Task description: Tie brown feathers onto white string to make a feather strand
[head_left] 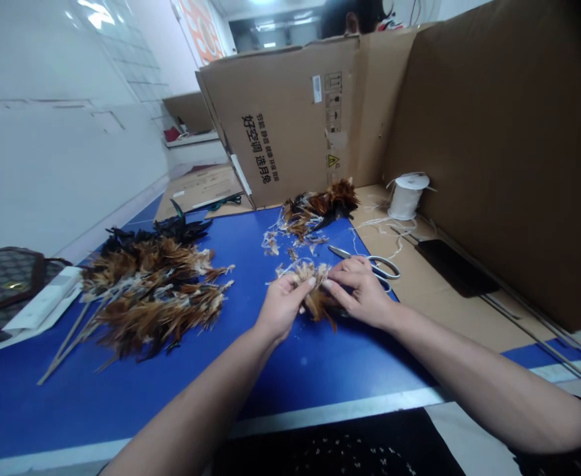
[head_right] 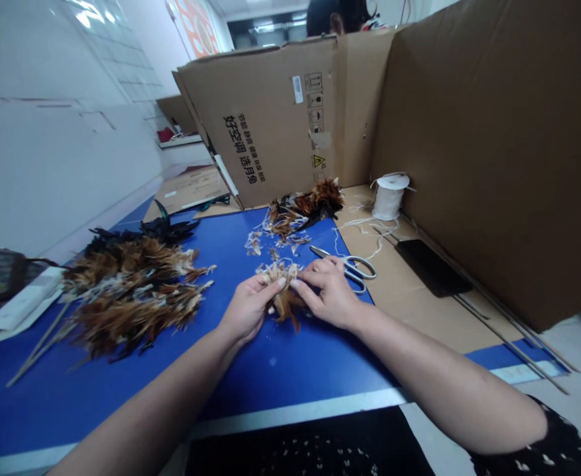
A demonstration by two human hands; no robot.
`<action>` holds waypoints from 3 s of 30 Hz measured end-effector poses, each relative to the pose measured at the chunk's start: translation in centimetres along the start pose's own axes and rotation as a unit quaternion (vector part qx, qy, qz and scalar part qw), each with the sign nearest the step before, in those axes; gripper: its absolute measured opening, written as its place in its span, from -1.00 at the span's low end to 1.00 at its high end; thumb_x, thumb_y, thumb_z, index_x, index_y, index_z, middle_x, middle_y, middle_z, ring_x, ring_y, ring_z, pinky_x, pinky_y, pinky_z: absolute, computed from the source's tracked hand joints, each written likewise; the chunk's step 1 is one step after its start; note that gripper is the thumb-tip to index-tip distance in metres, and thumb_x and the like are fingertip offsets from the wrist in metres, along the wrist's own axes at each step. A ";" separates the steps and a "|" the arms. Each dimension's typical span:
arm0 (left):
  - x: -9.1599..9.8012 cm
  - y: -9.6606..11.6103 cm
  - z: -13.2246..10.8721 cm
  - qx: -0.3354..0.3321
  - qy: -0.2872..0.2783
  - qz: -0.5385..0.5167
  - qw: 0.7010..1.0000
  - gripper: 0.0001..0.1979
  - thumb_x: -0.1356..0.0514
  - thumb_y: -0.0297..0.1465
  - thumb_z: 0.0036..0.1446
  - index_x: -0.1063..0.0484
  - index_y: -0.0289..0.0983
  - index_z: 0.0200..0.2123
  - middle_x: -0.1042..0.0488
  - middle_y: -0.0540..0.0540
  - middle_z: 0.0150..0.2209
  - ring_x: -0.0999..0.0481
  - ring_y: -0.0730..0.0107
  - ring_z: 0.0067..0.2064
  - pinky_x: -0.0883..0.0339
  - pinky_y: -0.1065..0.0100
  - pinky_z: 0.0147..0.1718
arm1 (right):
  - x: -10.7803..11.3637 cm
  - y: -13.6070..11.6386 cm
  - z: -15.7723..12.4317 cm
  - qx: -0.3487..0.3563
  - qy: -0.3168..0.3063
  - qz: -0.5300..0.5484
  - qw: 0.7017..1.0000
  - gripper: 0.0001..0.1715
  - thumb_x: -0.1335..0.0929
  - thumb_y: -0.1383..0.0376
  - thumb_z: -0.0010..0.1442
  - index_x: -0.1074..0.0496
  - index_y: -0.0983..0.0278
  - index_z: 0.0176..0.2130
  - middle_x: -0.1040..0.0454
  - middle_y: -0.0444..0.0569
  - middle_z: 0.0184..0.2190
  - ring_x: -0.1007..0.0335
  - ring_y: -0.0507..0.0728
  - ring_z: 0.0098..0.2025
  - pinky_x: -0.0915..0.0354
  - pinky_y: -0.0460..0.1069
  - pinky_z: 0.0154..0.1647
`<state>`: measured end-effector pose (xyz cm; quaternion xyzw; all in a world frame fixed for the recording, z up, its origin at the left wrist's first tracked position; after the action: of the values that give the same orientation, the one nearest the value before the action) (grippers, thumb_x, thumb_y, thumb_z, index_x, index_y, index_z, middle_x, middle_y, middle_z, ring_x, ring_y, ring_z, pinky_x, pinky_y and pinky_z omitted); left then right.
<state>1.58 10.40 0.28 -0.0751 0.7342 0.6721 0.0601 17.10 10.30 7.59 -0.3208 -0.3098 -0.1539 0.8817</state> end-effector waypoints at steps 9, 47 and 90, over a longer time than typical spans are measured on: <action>-1.8 -1.7 -0.8 -0.020 -0.064 0.054 0.996 -0.60 -0.43 -0.10 0.06 -0.41 -0.30 -0.41 -0.44 0.01 -0.46 -0.37 0.46 -0.41 -0.24 0.40 -0.35 | -2.6 1.9 -0.3 -0.105 -0.072 0.211 0.969 -0.56 -0.34 0.07 0.41 -0.59 0.32 -0.33 -0.41 -0.08 -0.46 -0.30 0.04 -0.38 -0.21 -0.05 -0.31; 3.8 -1.2 0.6 -0.049 0.070 -0.236 0.968 -0.68 -0.42 -0.21 0.13 -0.47 -0.30 -0.21 -0.40 0.01 -0.42 -0.38 0.49 -0.44 -0.33 0.39 -0.38 | -6.5 1.0 -2.0 -0.072 -0.253 0.114 0.958 -0.72 -0.37 0.27 0.29 -0.47 0.30 -0.45 -0.43 -0.12 -0.53 -0.29 0.02 -0.47 -0.23 -0.07 -0.38; -1.8 -3.5 -1.4 0.013 -0.113 -0.067 0.991 -0.64 -0.31 -0.11 0.25 -0.40 -0.29 -0.36 -0.36 0.02 -0.48 -0.29 0.55 -0.51 -0.20 0.43 -0.46 | -1.8 0.7 -0.2 -0.079 0.002 0.204 0.976 -0.69 -0.39 0.15 0.39 -0.68 0.28 -0.17 -0.62 0.04 -0.32 -0.52 0.10 -0.29 -0.45 0.03 -0.19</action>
<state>4.09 8.75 -2.69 -0.0473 0.7248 0.6609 0.1888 16.17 10.85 5.95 -0.4460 -0.2224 0.0046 0.8670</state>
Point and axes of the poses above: each hand's wrist, its own z-axis towards the middle knuckle, its own x-axis out of the back of the hand, y = z × x, the point moved 10 cm from there along z, towards the middle knuckle
